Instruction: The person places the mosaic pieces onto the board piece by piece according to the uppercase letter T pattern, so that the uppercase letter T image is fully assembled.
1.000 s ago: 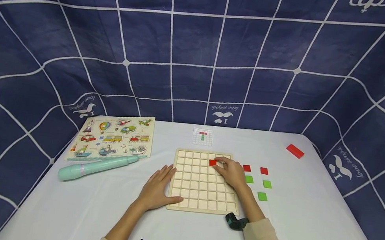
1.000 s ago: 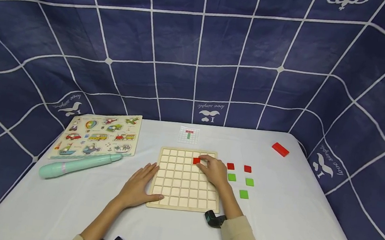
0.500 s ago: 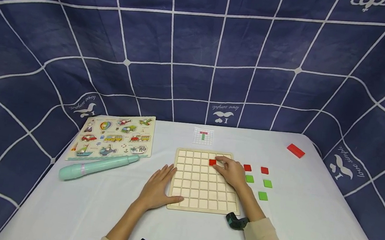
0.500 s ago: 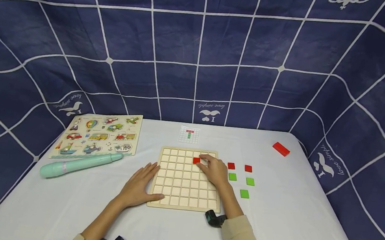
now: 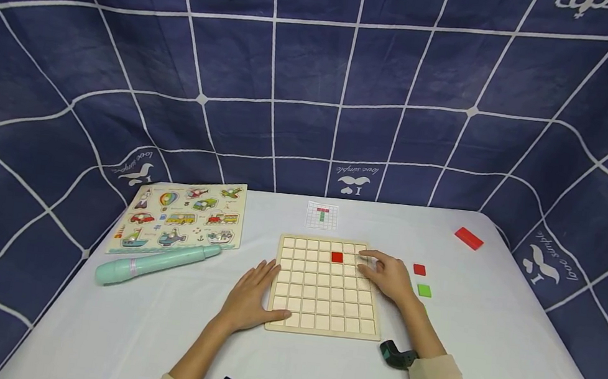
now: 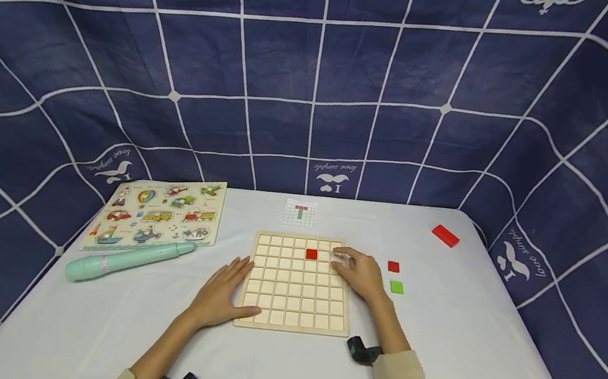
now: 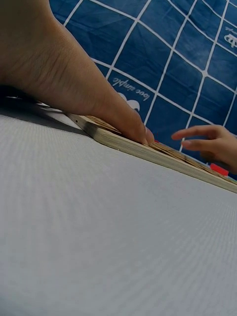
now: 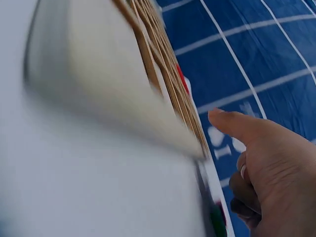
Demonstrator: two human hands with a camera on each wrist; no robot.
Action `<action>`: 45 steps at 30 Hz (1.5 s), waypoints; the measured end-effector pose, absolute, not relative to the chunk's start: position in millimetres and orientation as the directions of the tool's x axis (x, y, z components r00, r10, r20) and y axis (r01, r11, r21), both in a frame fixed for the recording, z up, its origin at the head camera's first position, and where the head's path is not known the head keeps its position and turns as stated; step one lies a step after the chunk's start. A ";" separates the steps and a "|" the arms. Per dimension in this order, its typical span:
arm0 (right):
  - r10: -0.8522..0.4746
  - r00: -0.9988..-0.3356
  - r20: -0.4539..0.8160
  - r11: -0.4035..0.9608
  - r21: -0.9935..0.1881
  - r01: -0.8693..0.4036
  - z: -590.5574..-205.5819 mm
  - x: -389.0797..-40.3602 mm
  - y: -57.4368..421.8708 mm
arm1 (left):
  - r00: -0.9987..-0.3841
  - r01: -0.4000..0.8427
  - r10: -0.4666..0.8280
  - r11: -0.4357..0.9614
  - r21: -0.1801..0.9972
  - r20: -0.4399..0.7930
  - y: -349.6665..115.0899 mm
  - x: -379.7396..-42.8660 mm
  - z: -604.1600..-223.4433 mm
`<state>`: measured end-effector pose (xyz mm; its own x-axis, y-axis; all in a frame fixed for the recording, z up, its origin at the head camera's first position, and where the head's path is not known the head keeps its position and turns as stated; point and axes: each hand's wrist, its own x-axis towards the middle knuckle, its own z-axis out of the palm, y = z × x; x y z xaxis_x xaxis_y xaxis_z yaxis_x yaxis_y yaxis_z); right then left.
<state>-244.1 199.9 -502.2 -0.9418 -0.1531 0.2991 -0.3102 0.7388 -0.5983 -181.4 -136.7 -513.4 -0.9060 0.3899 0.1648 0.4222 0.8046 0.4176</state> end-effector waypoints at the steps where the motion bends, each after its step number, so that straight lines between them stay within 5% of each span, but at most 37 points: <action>1: -0.146 -0.939 0.310 0.744 -0.591 -0.311 -502.5 -243.3 206.8 | -0.906 0.422 0.390 0.806 0.416 0.164 -136.7 -181.4 -513.5; 13: -0.011 -0.962 0.274 0.789 -0.588 -0.177 -505.2 -234.7 261.8 | -0.910 0.413 0.387 0.813 0.410 0.150 -137.3 -181.1 -512.5; 45: 0.025 -0.973 0.231 0.827 -0.551 -0.109 -506.4 -235.3 266.0 | -0.905 0.426 0.389 0.805 0.414 0.174 -136.9 -183.2 -515.1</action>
<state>-235.3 266.0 -506.4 -0.9727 0.0252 0.2308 -0.1093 0.8274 -0.5508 -183.2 -136.9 -515.1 -0.9046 0.3891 0.1740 0.4257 0.8046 0.4141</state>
